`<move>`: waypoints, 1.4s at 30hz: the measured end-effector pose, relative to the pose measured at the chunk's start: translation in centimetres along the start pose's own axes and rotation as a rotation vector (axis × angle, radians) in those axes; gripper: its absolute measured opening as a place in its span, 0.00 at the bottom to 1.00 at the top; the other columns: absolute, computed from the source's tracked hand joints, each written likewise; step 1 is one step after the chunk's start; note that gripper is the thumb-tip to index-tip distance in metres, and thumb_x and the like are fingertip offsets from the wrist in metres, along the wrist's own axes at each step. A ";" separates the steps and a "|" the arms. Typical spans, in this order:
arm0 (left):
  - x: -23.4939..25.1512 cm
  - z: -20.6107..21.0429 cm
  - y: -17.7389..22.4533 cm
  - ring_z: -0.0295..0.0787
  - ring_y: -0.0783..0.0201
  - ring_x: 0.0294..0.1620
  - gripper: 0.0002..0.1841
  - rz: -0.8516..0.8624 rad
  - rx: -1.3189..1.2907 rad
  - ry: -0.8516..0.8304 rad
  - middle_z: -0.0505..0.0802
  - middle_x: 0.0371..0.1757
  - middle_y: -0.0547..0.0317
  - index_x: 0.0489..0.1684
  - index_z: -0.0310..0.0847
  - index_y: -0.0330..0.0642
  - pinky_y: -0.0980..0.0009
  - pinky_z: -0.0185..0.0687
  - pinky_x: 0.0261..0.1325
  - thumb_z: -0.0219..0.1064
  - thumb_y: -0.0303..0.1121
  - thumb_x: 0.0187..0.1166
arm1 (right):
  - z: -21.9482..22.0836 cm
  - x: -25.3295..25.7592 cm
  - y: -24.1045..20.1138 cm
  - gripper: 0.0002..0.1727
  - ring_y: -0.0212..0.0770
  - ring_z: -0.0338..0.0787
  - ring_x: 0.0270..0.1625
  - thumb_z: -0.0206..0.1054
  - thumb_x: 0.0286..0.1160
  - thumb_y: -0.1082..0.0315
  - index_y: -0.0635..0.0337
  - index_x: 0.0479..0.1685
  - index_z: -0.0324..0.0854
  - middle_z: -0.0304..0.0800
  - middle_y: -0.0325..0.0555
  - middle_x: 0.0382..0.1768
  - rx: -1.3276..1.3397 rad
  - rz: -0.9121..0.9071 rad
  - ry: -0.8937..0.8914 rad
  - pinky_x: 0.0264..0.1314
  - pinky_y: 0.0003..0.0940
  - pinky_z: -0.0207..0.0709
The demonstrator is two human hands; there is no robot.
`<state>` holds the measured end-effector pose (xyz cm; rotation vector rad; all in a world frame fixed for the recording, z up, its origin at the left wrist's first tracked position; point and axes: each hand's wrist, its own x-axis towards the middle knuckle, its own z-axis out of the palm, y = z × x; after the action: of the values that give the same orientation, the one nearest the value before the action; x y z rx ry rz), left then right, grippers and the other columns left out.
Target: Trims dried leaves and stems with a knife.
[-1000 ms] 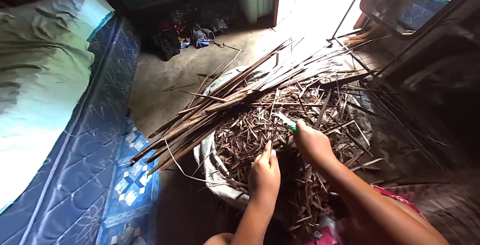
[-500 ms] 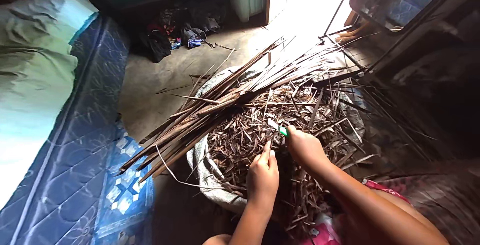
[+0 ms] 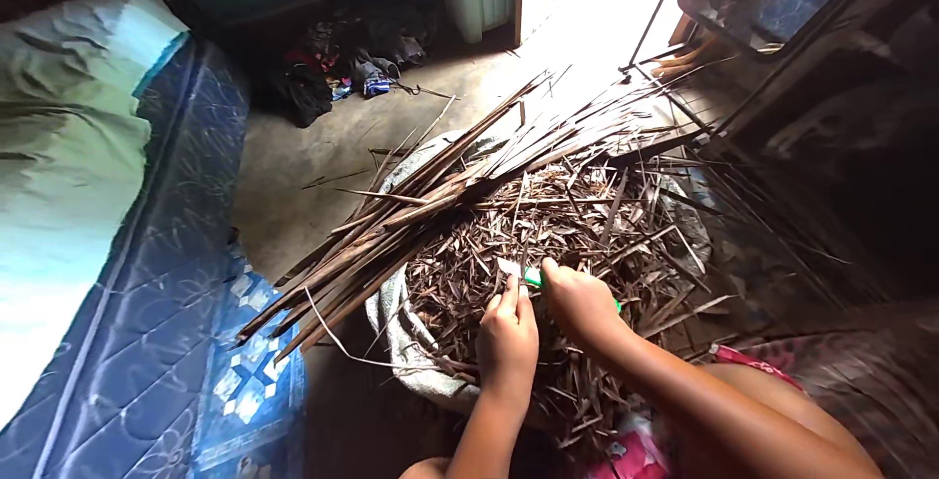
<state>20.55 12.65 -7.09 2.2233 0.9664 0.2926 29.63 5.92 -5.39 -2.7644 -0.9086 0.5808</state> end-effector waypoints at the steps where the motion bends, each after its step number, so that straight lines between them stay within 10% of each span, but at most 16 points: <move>1: 0.0 -0.1 0.0 0.95 0.48 0.47 0.19 -0.002 -0.001 -0.004 0.96 0.48 0.44 0.71 0.86 0.40 0.48 0.87 0.53 0.58 0.35 0.90 | 0.2 0.0 0.0 0.13 0.63 0.95 0.48 0.53 0.88 0.70 0.66 0.57 0.81 0.92 0.61 0.41 -0.002 -0.007 0.019 0.42 0.56 0.84; 12: -0.8 -0.2 -0.8 0.95 0.49 0.46 0.19 0.016 0.031 -0.023 0.96 0.46 0.47 0.74 0.85 0.48 0.48 0.87 0.51 0.61 0.38 0.88 | -3.3 2.0 2.5 0.16 0.64 0.92 0.60 0.53 0.91 0.62 0.62 0.64 0.78 0.91 0.62 0.53 0.104 0.154 -0.094 0.57 0.64 0.81; 17: -0.5 -1.1 -0.3 0.93 0.48 0.52 0.24 -0.075 -0.058 -0.104 0.94 0.56 0.41 0.70 0.84 0.32 0.47 0.83 0.62 0.47 0.39 0.94 | -1.7 0.2 0.9 0.15 0.62 0.92 0.57 0.56 0.89 0.61 0.63 0.59 0.79 0.91 0.61 0.48 0.123 -0.008 -0.225 0.55 0.61 0.80; 25: -0.3 -0.3 -1.0 0.82 0.71 0.18 0.14 -0.090 -0.360 -0.124 0.90 0.35 0.54 0.62 0.84 0.33 0.73 0.82 0.25 0.59 0.32 0.89 | -1.1 0.4 1.4 0.16 0.65 0.93 0.54 0.54 0.91 0.63 0.66 0.59 0.80 0.92 0.64 0.46 0.080 -0.002 -0.104 0.51 0.62 0.82; 29: -0.8 -0.2 -1.0 0.82 0.73 0.20 0.14 -0.025 -0.355 -0.130 0.92 0.40 0.54 0.61 0.86 0.35 0.75 0.82 0.25 0.59 0.31 0.88 | -2.8 2.7 3.1 0.17 0.64 0.91 0.61 0.52 0.92 0.61 0.63 0.64 0.78 0.91 0.63 0.54 0.123 0.147 -0.102 0.58 0.63 0.80; 35: -0.5 -0.2 -1.5 0.82 0.72 0.21 0.15 0.019 -0.360 -0.064 0.92 0.40 0.51 0.61 0.85 0.31 0.73 0.82 0.27 0.59 0.30 0.88 | -1.4 -0.3 1.2 0.15 0.65 0.94 0.50 0.58 0.88 0.62 0.65 0.56 0.81 0.92 0.62 0.41 0.123 -0.086 -0.060 0.48 0.62 0.83; 42: -0.7 0.0 -1.4 0.81 0.77 0.20 0.14 0.026 -0.403 -0.095 0.93 0.41 0.55 0.61 0.87 0.34 0.78 0.79 0.25 0.59 0.30 0.87 | -4.2 2.6 4.1 0.17 0.63 0.91 0.59 0.53 0.92 0.59 0.62 0.63 0.78 0.91 0.63 0.52 0.186 0.176 -0.066 0.57 0.64 0.79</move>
<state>19.28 12.82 -7.93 1.8642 0.7521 0.3556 35.49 4.05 -3.59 -2.6853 -0.5927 0.7485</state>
